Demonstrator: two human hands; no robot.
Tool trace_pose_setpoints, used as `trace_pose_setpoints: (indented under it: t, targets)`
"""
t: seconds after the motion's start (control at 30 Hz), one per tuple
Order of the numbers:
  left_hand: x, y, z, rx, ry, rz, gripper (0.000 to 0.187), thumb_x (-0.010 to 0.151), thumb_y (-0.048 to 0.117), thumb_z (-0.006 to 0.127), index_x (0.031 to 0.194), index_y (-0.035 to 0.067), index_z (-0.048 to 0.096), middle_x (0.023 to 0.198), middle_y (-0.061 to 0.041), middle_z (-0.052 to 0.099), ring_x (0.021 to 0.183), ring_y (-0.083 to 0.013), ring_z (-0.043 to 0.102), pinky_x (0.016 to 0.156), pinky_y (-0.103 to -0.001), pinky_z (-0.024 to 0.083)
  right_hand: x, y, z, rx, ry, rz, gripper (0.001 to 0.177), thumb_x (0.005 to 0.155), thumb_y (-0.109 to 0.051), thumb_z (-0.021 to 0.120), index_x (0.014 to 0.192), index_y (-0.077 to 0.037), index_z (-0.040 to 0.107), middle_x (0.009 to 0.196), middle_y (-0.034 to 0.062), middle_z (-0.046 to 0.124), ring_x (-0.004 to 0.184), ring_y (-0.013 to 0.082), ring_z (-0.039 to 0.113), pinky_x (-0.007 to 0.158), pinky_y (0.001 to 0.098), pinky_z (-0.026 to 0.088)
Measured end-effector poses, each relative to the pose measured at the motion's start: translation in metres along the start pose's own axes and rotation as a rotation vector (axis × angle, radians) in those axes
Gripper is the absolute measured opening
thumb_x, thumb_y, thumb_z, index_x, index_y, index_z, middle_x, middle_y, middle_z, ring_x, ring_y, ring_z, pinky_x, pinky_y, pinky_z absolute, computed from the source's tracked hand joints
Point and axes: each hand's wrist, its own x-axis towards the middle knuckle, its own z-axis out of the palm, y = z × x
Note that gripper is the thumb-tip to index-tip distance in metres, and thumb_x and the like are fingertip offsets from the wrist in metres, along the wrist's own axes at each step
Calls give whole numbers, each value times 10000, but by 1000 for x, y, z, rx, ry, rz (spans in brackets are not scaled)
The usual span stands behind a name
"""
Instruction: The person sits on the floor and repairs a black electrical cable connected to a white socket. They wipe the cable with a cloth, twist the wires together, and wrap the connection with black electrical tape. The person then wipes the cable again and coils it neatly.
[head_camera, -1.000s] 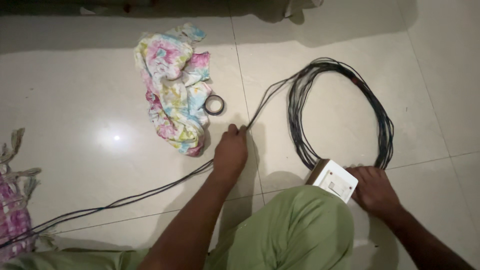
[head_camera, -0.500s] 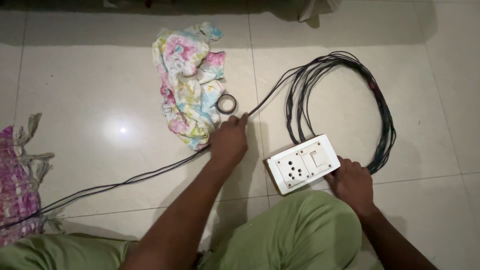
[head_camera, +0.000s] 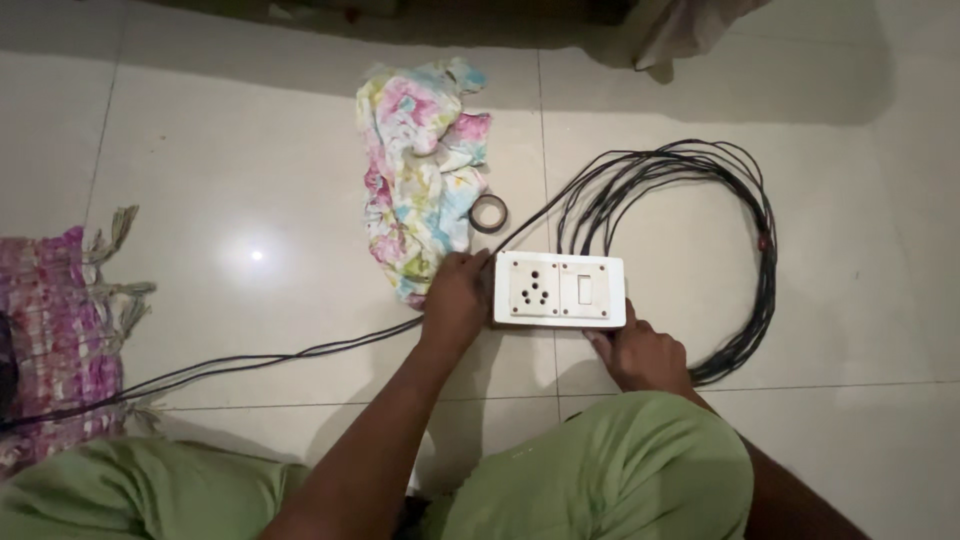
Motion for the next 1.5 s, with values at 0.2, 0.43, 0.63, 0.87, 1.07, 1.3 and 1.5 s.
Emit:
trace_pose_setpoints:
  t: [0.2, 0.43, 0.63, 0.87, 1.07, 1.3, 1.5]
  targets:
    - [-11, 5, -19, 213, 1, 4, 386, 908, 91, 583, 1261, 136, 733, 936, -129, 629, 913, -311, 634, 754, -447, 537, 1, -4, -25, 10, -57, -97, 739, 908, -594, 577, 1399, -62, 429, 1084, 214, 692, 945, 398, 712, 771, 527, 585]
    - [5, 6, -16, 518, -51, 116, 251, 934, 180, 586, 1140, 92, 698, 1048, -81, 632, 1006, -252, 649, 726, -384, 573, 5, 8, -40, 0, -225, -235, 638, 913, -499, 609, 1319, -24, 480, 1103, 231, 684, 943, 408, 723, 824, 503, 595]
    - [1, -5, -27, 406, -120, 210, 357, 944, 158, 546, 1271, 90, 672, 1079, -78, 620, 1016, -256, 631, 732, -397, 582, 6, 13, -28, 178, -231, -268, 521, 898, -367, 646, 1245, 3, 531, 958, 261, 737, 891, 437, 730, 810, 517, 571]
    - [-4, -6, -29, 334, -173, 108, 358, 974, 174, 513, 1293, 109, 660, 1122, -72, 607, 1115, -253, 611, 808, -417, 575, 35, 13, -101, -99, -432, -223, 960, 764, -497, 866, 1510, -119, 395, 1246, 162, 703, 1143, 314, 711, 1001, 396, 581]
    - [-3, -4, -24, 299, -145, 46, 369, 976, 179, 506, 1305, 127, 665, 1114, -97, 590, 1094, -272, 605, 794, -429, 571, 32, -50, -116, -97, -192, -483, 1307, 591, -397, 964, 1630, -217, 192, 1625, 149, 271, 1451, 340, 330, 1099, 460, 429]
    - [3, 1, -16, 309, -111, 21, 346, 940, 179, 532, 1247, 135, 684, 1063, -96, 590, 1046, -268, 616, 759, -441, 555, 38, -47, -97, 96, -149, -538, 1185, 644, -362, 864, 1595, -162, 185, 1515, 181, 404, 1406, 362, 420, 1101, 423, 454]
    - [-10, -5, -15, 373, -58, 100, 312, 948, 147, 552, 1224, 94, 688, 1059, -93, 609, 1042, -257, 624, 734, -404, 571, 52, -27, -77, 480, 155, -358, 1167, 686, -341, 841, 1608, -24, 198, 1471, 284, 437, 1358, 396, 469, 1120, 475, 427]
